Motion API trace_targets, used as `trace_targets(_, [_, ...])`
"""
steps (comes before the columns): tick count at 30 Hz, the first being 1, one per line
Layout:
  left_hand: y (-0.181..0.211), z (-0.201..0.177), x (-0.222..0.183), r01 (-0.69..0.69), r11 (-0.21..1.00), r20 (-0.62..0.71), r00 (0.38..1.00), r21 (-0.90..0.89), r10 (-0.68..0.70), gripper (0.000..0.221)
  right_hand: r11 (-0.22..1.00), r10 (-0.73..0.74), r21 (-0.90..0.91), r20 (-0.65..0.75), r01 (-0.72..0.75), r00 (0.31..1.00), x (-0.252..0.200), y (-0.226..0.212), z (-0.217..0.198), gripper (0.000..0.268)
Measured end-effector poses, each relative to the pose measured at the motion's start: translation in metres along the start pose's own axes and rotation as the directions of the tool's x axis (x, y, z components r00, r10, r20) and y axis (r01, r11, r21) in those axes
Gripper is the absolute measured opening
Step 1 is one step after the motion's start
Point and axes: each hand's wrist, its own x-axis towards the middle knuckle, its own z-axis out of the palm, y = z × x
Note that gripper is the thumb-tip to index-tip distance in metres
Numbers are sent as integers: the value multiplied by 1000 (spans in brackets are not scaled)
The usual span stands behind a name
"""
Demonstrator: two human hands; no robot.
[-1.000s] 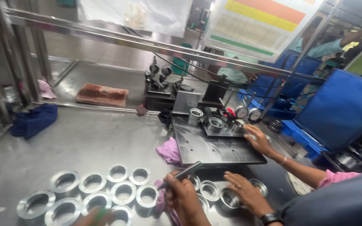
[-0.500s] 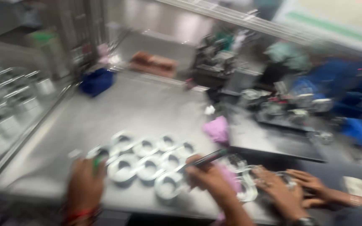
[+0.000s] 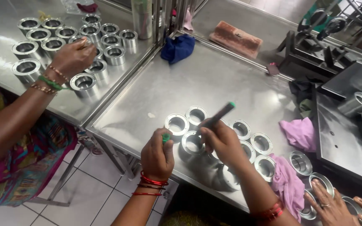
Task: The recorder is inspecting, marking, and cleaning metal rings at a quality control station in a metal fabrication facility.
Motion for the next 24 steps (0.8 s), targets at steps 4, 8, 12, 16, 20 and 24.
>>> trace_targets(4, [1, -4, -3, -14, 999, -42, 999, -38, 12, 38, 908, -164, -391, 0, 151, 986, 16, -7, 26, 16])
trace_targets(8, [-3, -3, -5, 9, 999, -42, 999, -37, -11, 37, 795, -474, -407, 47, 450, 879, 17, -10, 41, 16])
trace_targets(12, [-5, -3, -3, 5, 1000, -41, 999, -10, -5, 37, 849, -215, -483, 57, 216, 975, 23, -15, 41, 14])
trace_targets(16, [-2, -2, -5, 11, 1000, -33, 999, 18, -10, 35, 787, -356, -513, 78, 343, 931, 30, 14, 34, 17])
trace_targets(20, [0, -3, 0, -7, 999, -33, 999, 35, 8, 33, 860, -347, -395, 11, 323, 938, 27, 7, 18, 18])
trace_targets(24, [3, -5, 4, -33, 996, -11, 999, 81, 34, 30, 952, -110, -294, -52, 90, 993, 20, -4, 6, 17])
